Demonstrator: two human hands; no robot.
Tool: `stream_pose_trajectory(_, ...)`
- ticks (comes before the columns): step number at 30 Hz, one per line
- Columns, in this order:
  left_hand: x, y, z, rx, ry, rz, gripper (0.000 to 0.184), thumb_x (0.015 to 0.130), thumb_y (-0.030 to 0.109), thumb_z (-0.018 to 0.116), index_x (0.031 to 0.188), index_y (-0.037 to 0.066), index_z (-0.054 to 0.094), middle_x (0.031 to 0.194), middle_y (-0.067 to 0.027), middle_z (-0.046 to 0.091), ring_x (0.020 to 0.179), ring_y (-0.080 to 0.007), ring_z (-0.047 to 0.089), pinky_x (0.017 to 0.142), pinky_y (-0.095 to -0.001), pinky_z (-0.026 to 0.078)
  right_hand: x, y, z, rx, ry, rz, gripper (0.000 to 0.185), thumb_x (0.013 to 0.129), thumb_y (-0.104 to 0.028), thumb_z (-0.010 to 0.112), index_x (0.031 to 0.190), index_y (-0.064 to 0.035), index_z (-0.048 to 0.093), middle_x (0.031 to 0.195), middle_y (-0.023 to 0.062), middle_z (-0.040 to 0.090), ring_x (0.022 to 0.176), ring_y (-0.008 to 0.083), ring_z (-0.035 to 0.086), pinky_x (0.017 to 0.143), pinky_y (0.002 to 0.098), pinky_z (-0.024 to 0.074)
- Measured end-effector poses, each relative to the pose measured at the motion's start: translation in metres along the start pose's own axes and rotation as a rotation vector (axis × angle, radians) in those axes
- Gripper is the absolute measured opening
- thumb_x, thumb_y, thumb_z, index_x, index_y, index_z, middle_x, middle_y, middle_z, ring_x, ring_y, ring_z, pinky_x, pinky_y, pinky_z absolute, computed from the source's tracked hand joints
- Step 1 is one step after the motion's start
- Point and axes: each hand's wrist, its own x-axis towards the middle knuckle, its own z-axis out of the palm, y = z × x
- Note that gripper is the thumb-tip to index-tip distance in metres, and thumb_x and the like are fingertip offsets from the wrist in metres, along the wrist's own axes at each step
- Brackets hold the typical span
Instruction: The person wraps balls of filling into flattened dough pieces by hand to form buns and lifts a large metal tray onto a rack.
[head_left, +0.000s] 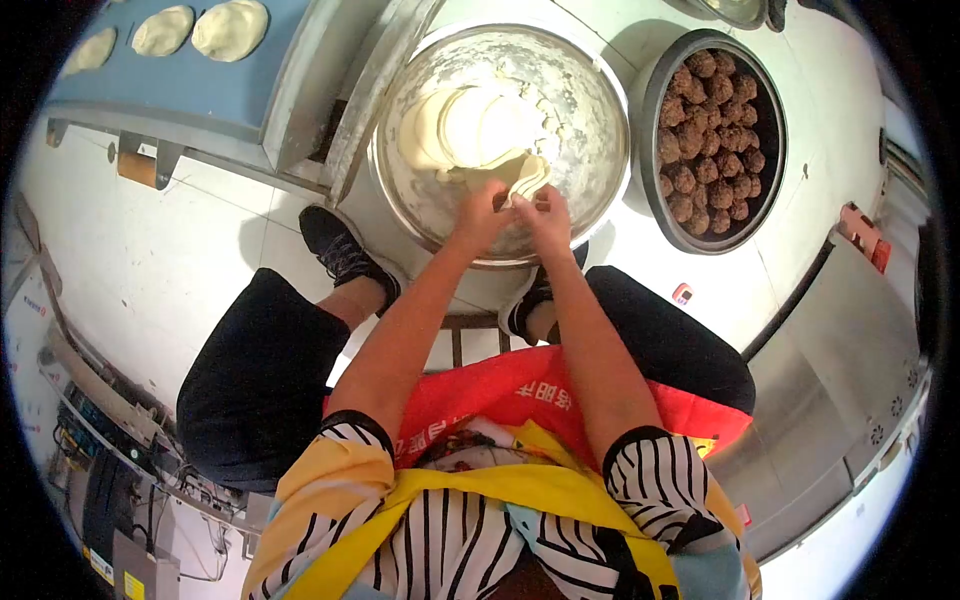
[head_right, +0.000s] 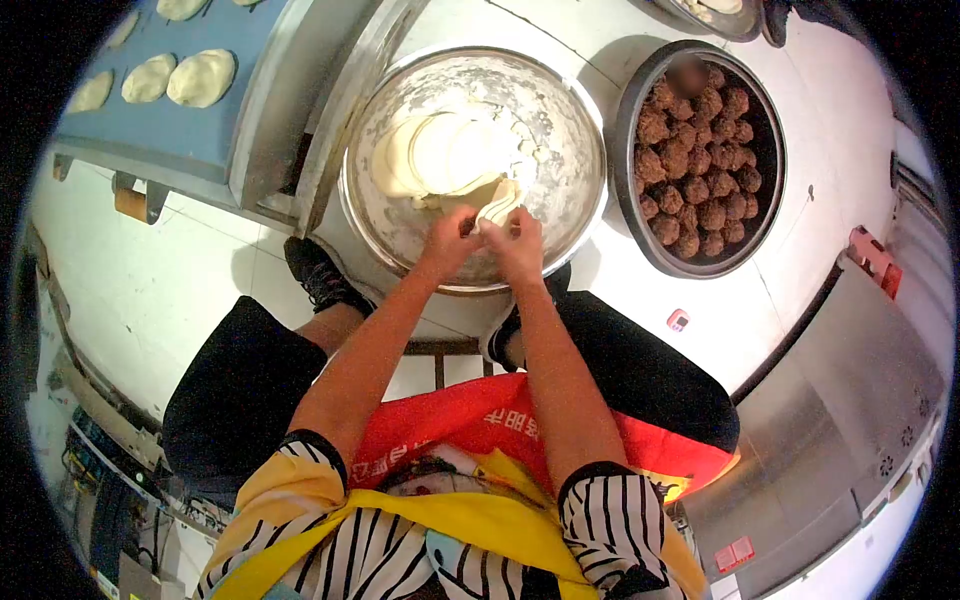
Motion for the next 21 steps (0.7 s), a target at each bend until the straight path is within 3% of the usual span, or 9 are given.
stream_pose_trajectory(5,0.012,-0.012,0.003,-0.363,-0.084,0.069,0.027,0.084,0.014,0.066,0.103,-0.002,0.055,0.092,-0.0032,0.060,0.083,-0.0093,0.053,0.074,-0.0257,0.045,0.001,-0.013,-0.013,-0.038,-0.006,0.013,0.047,0.079,-0.036,0.070,0.108,-0.0003,0.060,0.111,0.0175,0.058,0.098,0.0269,0.059,0.082,0.0374,0.0482)
stream_pose_trajectory(8,0.016,-0.011,0.002,-0.318,-0.112,-0.019,0.023,0.086,0.011,0.063,0.102,-0.003,0.054,0.095,-0.0030,0.060,0.087,-0.0090,0.053,0.077,-0.0250,0.044,-0.002,-0.032,-0.019,-0.183,0.008,-0.025,0.046,0.082,-0.036,0.066,0.111,-0.0002,0.060,0.111,0.0182,0.061,0.097,0.0275,0.061,0.081,0.0377,0.0485)
stream_pose_trajectory(15,0.022,0.013,0.012,-0.360,0.114,-0.030,0.039,0.083,0.023,0.065,0.111,-0.004,0.057,0.089,-0.0095,0.063,0.078,-0.0146,0.057,0.071,-0.0294,0.046,-0.008,-0.038,-0.002,-0.004,0.166,-0.030,0.043,0.088,-0.028,0.058,0.115,0.0063,0.056,0.096,0.0210,0.066,0.087,0.0295,0.065,0.078,0.0366,0.0494)
stream_pose_trajectory(18,0.025,0.014,0.013,-0.324,0.072,-0.049,0.045,0.083,0.030,0.064,0.113,-0.003,0.058,0.091,-0.0127,0.065,0.081,-0.0174,0.059,0.074,-0.0314,0.047,0.000,-0.026,-0.006,-0.069,0.052,-0.015,0.047,0.088,-0.028,0.059,0.121,0.0057,0.053,0.104,0.0211,0.064,0.094,0.0279,0.063,0.080,0.0360,0.0489)
stream_pose_trajectory(21,0.030,0.012,0.023,-0.294,0.113,-0.118,0.045,0.083,0.031,0.064,0.113,-0.003,0.060,0.093,-0.0132,0.065,0.083,-0.0178,0.060,0.075,-0.0320,0.047,0.014,-0.003,-0.013,0.218,0.063,0.177,0.054,0.087,-0.030,0.061,0.127,0.0040,0.048,0.115,0.0201,0.060,0.105,0.0269,0.059,0.086,0.0351,0.0469)
